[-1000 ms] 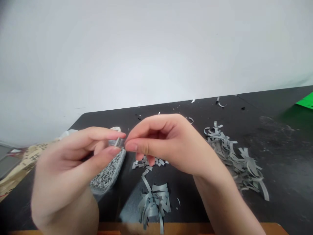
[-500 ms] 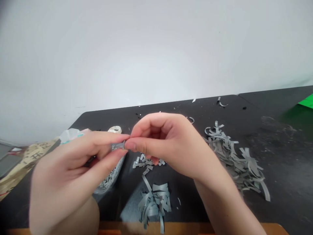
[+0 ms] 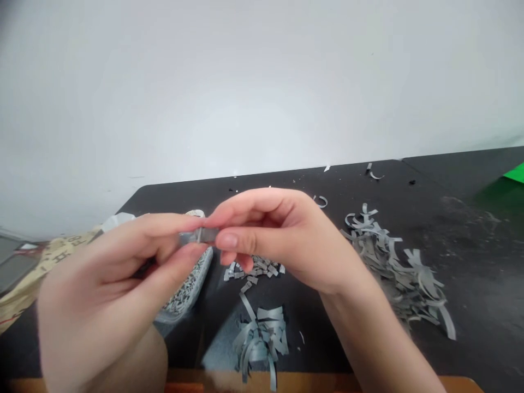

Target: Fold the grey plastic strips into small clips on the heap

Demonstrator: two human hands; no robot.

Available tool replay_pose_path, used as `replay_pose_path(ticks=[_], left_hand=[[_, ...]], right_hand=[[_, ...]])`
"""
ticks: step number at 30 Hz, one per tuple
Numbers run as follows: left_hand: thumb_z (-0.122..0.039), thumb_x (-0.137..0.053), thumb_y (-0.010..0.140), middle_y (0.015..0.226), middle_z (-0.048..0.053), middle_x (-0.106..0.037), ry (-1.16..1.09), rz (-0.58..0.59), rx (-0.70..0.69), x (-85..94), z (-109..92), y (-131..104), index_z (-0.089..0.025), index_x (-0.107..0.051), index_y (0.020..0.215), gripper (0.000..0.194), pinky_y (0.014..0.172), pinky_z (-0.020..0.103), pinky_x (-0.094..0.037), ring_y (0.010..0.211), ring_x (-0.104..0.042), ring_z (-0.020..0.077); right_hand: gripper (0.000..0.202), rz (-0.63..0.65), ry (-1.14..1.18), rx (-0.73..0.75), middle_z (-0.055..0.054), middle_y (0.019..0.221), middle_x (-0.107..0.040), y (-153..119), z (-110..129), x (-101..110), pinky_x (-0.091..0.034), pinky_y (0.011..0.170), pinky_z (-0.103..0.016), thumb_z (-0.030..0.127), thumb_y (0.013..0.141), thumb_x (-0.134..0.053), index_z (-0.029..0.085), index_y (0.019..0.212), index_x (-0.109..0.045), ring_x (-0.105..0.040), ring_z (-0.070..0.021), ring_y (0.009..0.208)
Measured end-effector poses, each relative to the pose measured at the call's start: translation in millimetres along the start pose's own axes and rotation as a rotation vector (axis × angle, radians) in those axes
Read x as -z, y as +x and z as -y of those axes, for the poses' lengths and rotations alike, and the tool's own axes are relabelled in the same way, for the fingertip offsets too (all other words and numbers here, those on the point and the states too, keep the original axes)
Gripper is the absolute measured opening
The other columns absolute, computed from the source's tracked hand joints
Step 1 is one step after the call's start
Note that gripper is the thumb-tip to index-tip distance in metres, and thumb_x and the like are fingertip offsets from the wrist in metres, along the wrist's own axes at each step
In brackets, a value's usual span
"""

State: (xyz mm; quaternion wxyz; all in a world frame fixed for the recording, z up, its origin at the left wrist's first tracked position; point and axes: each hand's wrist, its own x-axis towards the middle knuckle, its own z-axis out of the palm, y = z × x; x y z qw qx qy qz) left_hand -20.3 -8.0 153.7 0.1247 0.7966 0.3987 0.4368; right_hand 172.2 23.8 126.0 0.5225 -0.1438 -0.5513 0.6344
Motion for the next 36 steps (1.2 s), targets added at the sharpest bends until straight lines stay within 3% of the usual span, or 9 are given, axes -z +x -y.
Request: replay_pose_path(ticks=[11,18,23,27,31,36], left_hand=[[-0.013,-0.068,0.091,0.058,-0.010,-0.044,-0.093,0.010,-0.003,-3.2,4.7,-1.8,-0.031,-0.073,0.103,0.022,0.045,0.012,-0.036,0.050,-0.041,0.0038],[-0.012,-0.068,0.089,0.057,-0.009,-0.042,-0.190,0.006,0.015,-4.8,5.7,-0.3,-0.028,-0.076,0.101,0.021,0.045,0.012,-0.036,0.050,-0.039,0.0035],[-0.015,-0.076,0.084,0.055,-0.008,-0.035,-0.489,0.037,0.080,-6.3,12.5,6.2,-0.030,-0.080,0.095,0.019,0.046,0.015,-0.037,0.050,-0.036,0.0052],[-0.020,-0.077,0.084,0.052,-0.008,-0.028,-0.743,0.144,0.137,-7.6,20.8,12.9,-0.035,-0.083,0.095,0.019,0.048,0.018,-0.039,0.049,-0.032,0.0065],[-0.018,-0.075,0.084,0.050,-0.008,-0.024,-0.879,0.184,0.238,-5.7,21.7,13.7,-0.033,-0.083,0.094,0.019,0.046,0.015,-0.036,0.047,-0.025,0.0054],[-0.022,-0.075,0.086,0.049,-0.008,-0.030,-0.964,0.193,0.341,-4.9,19.3,11.8,-0.029,-0.082,0.093,0.012,0.052,0.018,-0.045,0.047,-0.032,0.0055]], right_hand=[[0.013,-0.101,-0.108,0.033,0.002,0.070,-0.071,-5.9,0.6,-3.9,-0.055,0.058,-0.014,0.007,0.081,-0.080,0.020,0.085,-0.080,-0.064,-0.0060,0.063],[0.016,-0.178,-0.190,0.028,0.003,0.071,-0.068,-6.1,2.8,-9.1,-0.049,0.053,-0.014,0.008,0.075,-0.086,0.020,0.081,-0.077,-0.058,-0.0054,0.061],[0.011,-0.062,-0.130,0.012,0.000,0.078,-0.071,-3.0,1.6,-10.5,-0.056,0.063,-0.021,0.017,0.080,-0.083,0.020,0.089,-0.078,-0.066,-0.0107,0.071],[0.007,0.072,-0.091,0.057,-0.001,0.084,-0.072,2.0,-1.5,-9.8,-0.057,0.073,-0.025,0.015,0.083,-0.080,0.020,0.088,-0.080,-0.067,-0.0119,0.079],[0.010,0.037,-0.151,0.021,0.002,0.074,-0.069,0.8,0.4,-10.1,-0.052,0.063,-0.018,0.010,0.084,-0.078,0.019,0.085,-0.082,-0.060,-0.0073,0.068],[0.010,0.006,-0.159,-0.151,0.003,0.070,-0.072,-6.8,11.3,-9.0,-0.054,0.058,-0.014,0.012,0.084,-0.078,0.021,0.084,-0.082,-0.063,-0.0057,0.062]])
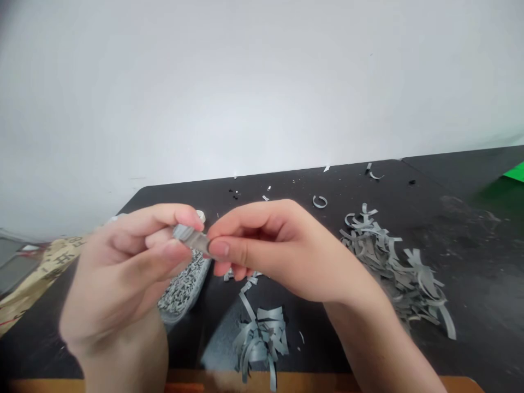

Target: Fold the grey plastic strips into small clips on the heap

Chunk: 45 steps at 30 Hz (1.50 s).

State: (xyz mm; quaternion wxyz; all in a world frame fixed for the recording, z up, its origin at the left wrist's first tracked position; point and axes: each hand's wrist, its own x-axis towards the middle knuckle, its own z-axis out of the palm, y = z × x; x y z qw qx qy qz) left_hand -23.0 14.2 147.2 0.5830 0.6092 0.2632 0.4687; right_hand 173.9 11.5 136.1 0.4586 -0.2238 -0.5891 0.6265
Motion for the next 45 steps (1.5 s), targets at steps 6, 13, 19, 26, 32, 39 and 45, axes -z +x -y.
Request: replay_pose_path(ticks=[6,13,19,26,32,39,45], left_hand=[[-0.027,-0.077,0.085,0.049,-0.007,-0.029,0.044,-0.039,0.000,-0.4,-2.4,-0.9,-0.029,-0.081,0.091,0.008,0.046,0.017,-0.030,0.048,-0.026,0.0053],[-0.022,-0.074,0.085,0.049,-0.008,-0.029,0.213,-0.041,-0.078,0.0,-4.2,-3.8,-0.029,-0.081,0.091,0.012,0.043,0.018,-0.031,0.045,-0.027,0.0059],[-0.026,-0.077,0.085,0.053,-0.006,-0.031,0.367,-0.116,-0.181,1.2,3.9,-7.5,-0.031,-0.082,0.098,0.015,0.044,0.018,-0.037,0.048,-0.033,0.0073],[-0.023,-0.080,0.084,0.063,-0.002,-0.062,0.356,-0.149,-0.241,-4.0,2.2,-7.2,-0.035,-0.084,0.098,0.018,0.055,0.020,-0.052,0.060,-0.058,0.0102],[-0.017,-0.077,0.085,0.054,-0.006,-0.050,0.361,-0.164,-0.256,-5.8,8.7,-7.1,-0.035,-0.082,0.102,0.025,0.051,0.019,-0.053,0.051,-0.051,0.0084],[-0.021,-0.068,0.092,0.054,-0.005,-0.047,0.370,-0.215,-0.230,-9.0,10.9,-8.9,-0.031,-0.080,0.105,0.021,0.060,0.023,-0.057,0.057,-0.054,0.0111],[-0.027,-0.071,0.091,0.054,-0.007,-0.041,0.409,-0.257,-0.203,-9.4,7.5,-5.9,-0.028,-0.078,0.107,0.017,0.051,0.019,-0.047,0.050,-0.041,0.0083]], right_hand=[[0.016,-0.088,-0.035,-0.001,0.004,0.066,-0.073,-10.1,9.9,1.6,-0.054,0.055,-0.011,0.008,0.082,-0.080,0.022,0.090,-0.081,-0.065,-0.0053,0.059],[0.024,-0.087,-0.042,0.262,0.001,0.084,-0.078,-9.2,7.7,0.9,-0.060,0.065,-0.018,0.005,0.081,-0.079,0.026,0.093,-0.083,-0.071,-0.0094,0.072],[0.016,-0.135,-0.120,0.301,-0.001,0.087,-0.077,-2.2,-2.7,-4.7,-0.059,0.064,-0.024,0.009,0.086,-0.075,0.023,0.090,-0.081,-0.068,-0.0114,0.072],[0.015,-0.340,-0.077,0.266,0.001,0.081,-0.071,-2.3,-7.6,-18.8,-0.056,0.051,-0.021,0.023,0.079,-0.085,0.023,0.089,-0.074,-0.064,-0.0100,0.061],[0.014,-0.403,-0.131,0.305,0.000,0.081,-0.072,-1.5,-12.1,-24.3,-0.056,0.049,-0.022,0.021,0.082,-0.083,0.025,0.092,-0.075,-0.065,-0.0112,0.061],[0.021,-0.394,-0.167,0.351,0.001,0.084,-0.076,1.0,-16.8,-30.6,-0.060,0.054,-0.025,0.015,0.088,-0.076,0.029,0.103,-0.080,-0.065,-0.0108,0.059],[0.015,-0.427,-0.198,0.390,0.000,0.083,-0.075,-0.5,-19.2,-31.8,-0.057,0.048,-0.023,0.016,0.090,-0.074,0.028,0.096,-0.081,-0.066,-0.0115,0.061]])
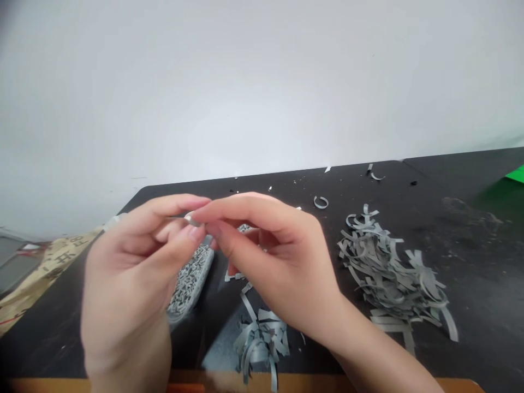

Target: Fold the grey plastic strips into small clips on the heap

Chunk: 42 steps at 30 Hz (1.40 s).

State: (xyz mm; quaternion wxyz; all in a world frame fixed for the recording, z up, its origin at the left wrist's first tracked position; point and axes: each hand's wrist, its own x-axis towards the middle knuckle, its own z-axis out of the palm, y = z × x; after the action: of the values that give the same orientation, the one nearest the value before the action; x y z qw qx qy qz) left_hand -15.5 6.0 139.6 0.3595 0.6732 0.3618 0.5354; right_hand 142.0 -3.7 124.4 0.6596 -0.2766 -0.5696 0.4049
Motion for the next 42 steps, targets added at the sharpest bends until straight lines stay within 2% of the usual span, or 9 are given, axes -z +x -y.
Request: replay_pose_path(ticks=[5,13,19,22,26,33,35,38,42], left_hand=[[-0.021,-0.070,0.091,0.056,-0.006,-0.044,0.015,-0.026,-0.053,1.8,0.2,-4.5,-0.028,-0.079,0.095,0.011,0.054,0.020,-0.045,0.055,-0.044,0.0087],[-0.014,-0.064,0.091,0.056,-0.006,-0.043,0.109,0.006,-0.043,-0.1,-5.5,-5.4,-0.024,-0.076,0.093,0.015,0.046,0.017,-0.039,0.051,-0.041,0.0072],[-0.017,-0.067,0.090,0.059,-0.007,-0.039,0.013,0.031,0.042,-2.9,-5.6,-6.0,-0.024,-0.069,0.090,0.007,0.045,0.012,-0.037,0.051,-0.036,0.0052],[-0.017,-0.068,0.091,0.061,-0.007,-0.040,-0.008,-0.011,0.009,-1.5,-3.3,-9.4,-0.025,-0.068,0.088,0.008,0.046,0.013,-0.038,0.053,-0.037,0.0058],[-0.018,-0.069,0.091,0.060,-0.007,-0.044,-0.010,-0.060,-0.047,-1.2,-1.2,-10.0,-0.027,-0.069,0.090,0.009,0.048,0.016,-0.043,0.053,-0.040,0.0069],[-0.015,-0.073,0.088,0.059,-0.008,-0.053,0.322,0.012,-0.259,-4.5,-4.3,-4.4,-0.023,-0.064,0.079,0.016,0.043,0.016,-0.039,0.049,-0.047,0.0050],[-0.014,-0.074,0.087,0.060,-0.009,-0.058,0.404,0.014,-0.343,-4.3,-4.5,-5.3,-0.025,-0.068,0.089,0.012,0.045,0.016,-0.041,0.048,-0.048,0.0048],[-0.012,-0.071,0.090,0.067,-0.009,-0.068,0.494,0.021,-0.473,-1.8,-5.2,-6.1,-0.029,-0.072,0.113,0.030,0.055,0.017,-0.051,0.047,-0.049,0.0047],[-0.011,-0.068,0.091,0.075,-0.008,-0.075,0.546,0.113,-0.495,2.3,-8.6,-3.2,-0.027,-0.069,0.121,0.034,0.057,0.016,-0.054,0.046,-0.052,0.0037]], right_hand=[[0.018,0.026,-0.026,-0.003,0.002,0.080,-0.075,1.0,0.7,2.9,-0.055,0.049,-0.021,0.011,0.087,-0.076,0.027,0.096,-0.079,-0.066,-0.0105,0.059],[0.010,0.031,-0.370,0.096,0.001,0.073,-0.070,0.5,10.3,5.7,-0.055,0.056,-0.025,0.017,0.090,-0.070,0.025,0.086,-0.075,-0.062,-0.0125,0.060],[0.011,0.026,-0.253,0.021,0.000,0.073,-0.067,-1.0,8.8,3.4,-0.051,0.053,-0.023,0.020,0.096,-0.065,0.023,0.088,-0.073,-0.062,-0.0119,0.063],[0.007,0.065,-0.157,-0.007,0.000,0.077,-0.070,0.3,8.0,4.5,-0.052,0.056,-0.022,0.018,0.093,-0.070,0.023,0.093,-0.073,-0.064,-0.0110,0.065],[0.015,0.107,-0.008,-0.058,-0.001,0.089,-0.075,5.2,3.8,6.7,-0.057,0.061,-0.023,0.015,0.086,-0.078,0.025,0.097,-0.077,-0.069,-0.0129,0.074],[0.011,0.176,0.176,-0.143,0.001,0.079,-0.074,14.9,-1.2,17.1,-0.058,0.056,-0.018,0.013,0.088,-0.075,0.023,0.089,-0.080,-0.067,-0.0093,0.065],[0.010,0.219,0.233,-0.194,0.002,0.073,-0.071,16.7,-0.8,20.6,-0.057,0.053,-0.016,0.013,0.088,-0.074,0.022,0.090,-0.080,-0.064,-0.0076,0.059],[0.008,0.281,0.339,-0.241,0.002,0.070,-0.070,19.1,-0.9,25.2,-0.057,0.050,-0.015,0.013,0.089,-0.074,0.020,0.092,-0.078,-0.064,-0.0071,0.057],[0.013,0.289,0.375,-0.246,0.001,0.072,-0.073,20.6,0.5,27.9,-0.058,0.052,-0.016,0.011,0.087,-0.075,0.020,0.097,-0.075,-0.067,-0.0090,0.060]])
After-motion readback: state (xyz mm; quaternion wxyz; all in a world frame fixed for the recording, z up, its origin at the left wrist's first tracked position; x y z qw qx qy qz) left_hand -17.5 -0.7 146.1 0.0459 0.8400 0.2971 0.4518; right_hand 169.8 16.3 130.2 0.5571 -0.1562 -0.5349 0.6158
